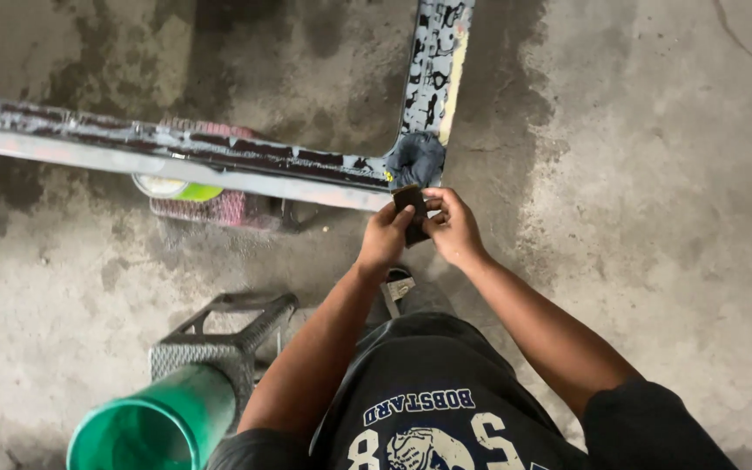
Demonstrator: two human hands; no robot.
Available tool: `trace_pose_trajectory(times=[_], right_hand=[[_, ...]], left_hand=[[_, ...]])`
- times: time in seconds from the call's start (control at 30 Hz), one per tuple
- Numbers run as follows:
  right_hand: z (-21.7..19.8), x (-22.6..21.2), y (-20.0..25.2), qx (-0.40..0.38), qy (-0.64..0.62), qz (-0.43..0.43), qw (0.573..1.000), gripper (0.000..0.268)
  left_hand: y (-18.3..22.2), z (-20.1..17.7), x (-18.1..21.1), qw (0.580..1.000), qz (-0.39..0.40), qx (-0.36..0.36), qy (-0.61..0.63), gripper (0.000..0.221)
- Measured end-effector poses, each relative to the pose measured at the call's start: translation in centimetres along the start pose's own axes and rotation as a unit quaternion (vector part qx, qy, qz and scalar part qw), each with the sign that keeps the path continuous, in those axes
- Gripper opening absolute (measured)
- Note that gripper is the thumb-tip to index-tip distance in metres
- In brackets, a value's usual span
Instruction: The person dips a cloth into a green bucket of water and scrubs a metal frame with a sponge and cloth. They wipe the frame's surface and edges, repeatedly rinsing the cloth in the bucket to remove residue.
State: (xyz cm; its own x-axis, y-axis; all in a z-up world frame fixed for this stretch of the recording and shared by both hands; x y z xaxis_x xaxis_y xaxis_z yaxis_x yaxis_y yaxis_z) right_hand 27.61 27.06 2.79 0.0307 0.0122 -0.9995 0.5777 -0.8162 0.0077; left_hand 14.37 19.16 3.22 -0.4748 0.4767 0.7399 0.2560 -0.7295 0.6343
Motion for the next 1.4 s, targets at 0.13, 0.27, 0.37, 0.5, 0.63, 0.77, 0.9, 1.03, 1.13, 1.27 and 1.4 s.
trace_pose_trajectory(times=[0.13,0.27,0.37,0.5,0.63,0.77,0.9,1.03,1.13,1.27,1.4], right_hand=[[-0.9,0.2,-1.0,0.046,0.037,0.014,0.998,0.05],[-2.5,3.9,-2.0,0.14,0.011,0.026,0.99,0.032],[-3.2,7.0,-2.0,0.204,-0.015,0.069,0.976,0.026],[-3.3,8.6,-2.5,0.268,-0.06,0.128,0.953,0.029],[-3.4,9.8,-3.7,0.264,-0.076,0.104,0.956,0.029],[-3.6,8.6,-4.6,0.268,-0.084,0.152,0.947,0.036],[-4.5,10.2,-4.6,0.236,-0.049,0.082,0.967,0.037],[-5.2,8.3,-7.3,0.2,0.037,0.054,0.978,0.037],[-6.0,6.9,-9.4,0.2,0.111,0.076,0.971,0.036],[-7.6,5.4,-12.6,0.212,0.105,0.086,0.968,0.04],[-8.0,5.9,-15.1,0.202,0.104,-0.034,0.973,0.038]], left_hand=[[-0.9,-0.3,0.6,0.999,-0.034,-0.01,-0.032,0.037],[-0.6,-2.5,3.6,0.949,0.068,0.105,-0.288,0.051],[-1.2,-1.5,5.2,0.828,0.13,0.098,-0.536,0.069],[-5.8,0.7,2.7,0.692,0.193,0.01,-0.695,0.07],[-11.2,1.1,1.0,0.681,0.226,-0.002,-0.696,0.07],[-16.4,2.5,1.9,0.625,0.273,0.031,-0.731,0.066],[-23.8,5.5,7.7,0.618,0.324,0.138,-0.703,0.061],[-29.7,8.7,14.2,0.631,0.307,0.165,-0.693,0.062],[-29.9,8.5,13.4,0.636,0.337,0.196,-0.666,0.059],[-23.6,6.1,10.1,0.639,0.311,0.148,-0.688,0.064],[-16.3,2.5,2.4,0.588,0.238,0.101,-0.767,0.062]])
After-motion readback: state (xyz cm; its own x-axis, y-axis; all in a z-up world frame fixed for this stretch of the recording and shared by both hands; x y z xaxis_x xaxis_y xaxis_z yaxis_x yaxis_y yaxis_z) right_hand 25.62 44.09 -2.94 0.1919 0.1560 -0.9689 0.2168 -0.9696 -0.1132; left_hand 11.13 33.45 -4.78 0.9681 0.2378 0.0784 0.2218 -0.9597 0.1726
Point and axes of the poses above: each hand's wrist, its own y-axis away from the middle knuckle, its own z-axis out of the palm, x = y × z, the point moved 5 cm from there along -y, towards the middle knuckle, and after that the axes turned 13 degrees about -z, right-handed, at the moved point
